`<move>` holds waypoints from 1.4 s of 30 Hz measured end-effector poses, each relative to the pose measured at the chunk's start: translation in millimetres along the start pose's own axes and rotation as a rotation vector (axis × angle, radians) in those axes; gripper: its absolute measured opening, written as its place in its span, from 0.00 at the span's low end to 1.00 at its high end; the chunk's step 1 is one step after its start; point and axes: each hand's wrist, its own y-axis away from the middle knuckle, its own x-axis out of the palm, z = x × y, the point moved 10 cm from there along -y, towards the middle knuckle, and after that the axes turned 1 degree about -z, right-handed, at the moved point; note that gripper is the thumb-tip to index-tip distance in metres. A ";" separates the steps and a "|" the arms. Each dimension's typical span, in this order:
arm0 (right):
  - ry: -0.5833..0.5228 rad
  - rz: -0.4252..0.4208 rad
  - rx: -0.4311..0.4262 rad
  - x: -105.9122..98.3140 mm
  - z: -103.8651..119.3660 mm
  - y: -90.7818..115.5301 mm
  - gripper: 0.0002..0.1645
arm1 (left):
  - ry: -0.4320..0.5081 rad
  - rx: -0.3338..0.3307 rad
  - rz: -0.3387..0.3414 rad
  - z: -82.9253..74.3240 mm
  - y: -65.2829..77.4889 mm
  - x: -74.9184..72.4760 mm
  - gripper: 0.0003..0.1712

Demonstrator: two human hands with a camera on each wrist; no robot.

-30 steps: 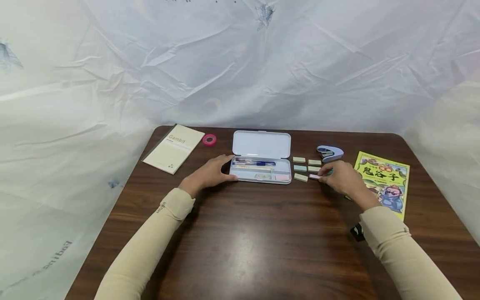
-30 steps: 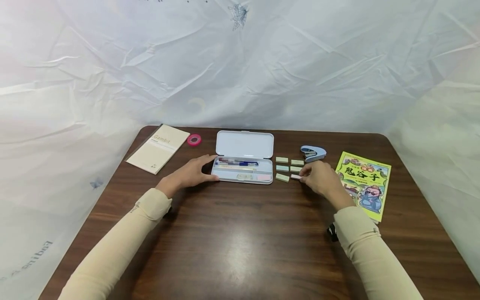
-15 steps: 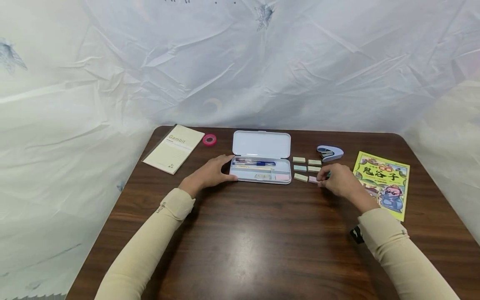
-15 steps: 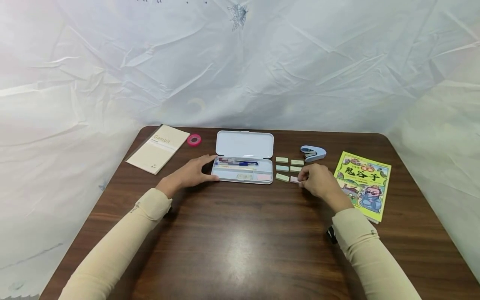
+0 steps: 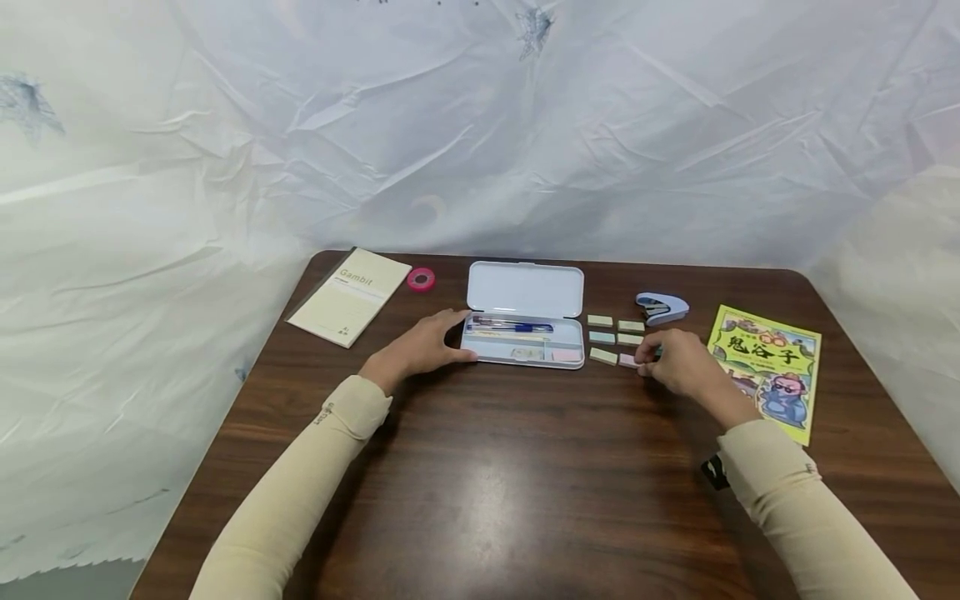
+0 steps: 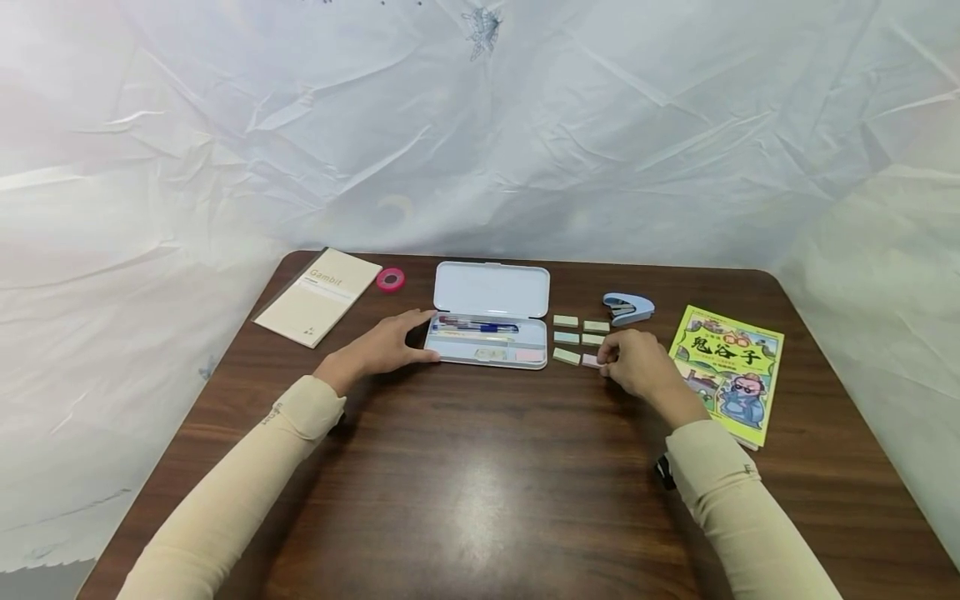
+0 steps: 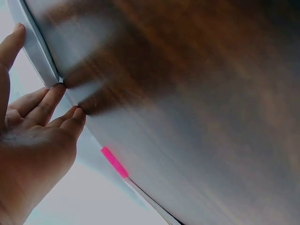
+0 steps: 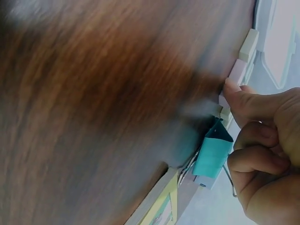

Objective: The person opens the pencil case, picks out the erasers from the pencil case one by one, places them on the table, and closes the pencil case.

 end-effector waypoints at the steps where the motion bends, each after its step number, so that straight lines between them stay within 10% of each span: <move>1: -0.006 -0.004 0.001 -0.6 0.3 0.1 0.05 | 0.000 0.000 0.000 -0.3 0.2 0.1 0.59; 17: -0.036 -0.119 -0.022 11.4 58.7 -21.9 0.11 | -0.004 0.008 -0.002 -2.4 2.1 -1.2 0.60; 42: -0.017 -0.023 -0.143 62.8 133.7 -52.2 0.11 | -0.020 0.021 0.002 0.5 -1.4 2.7 0.59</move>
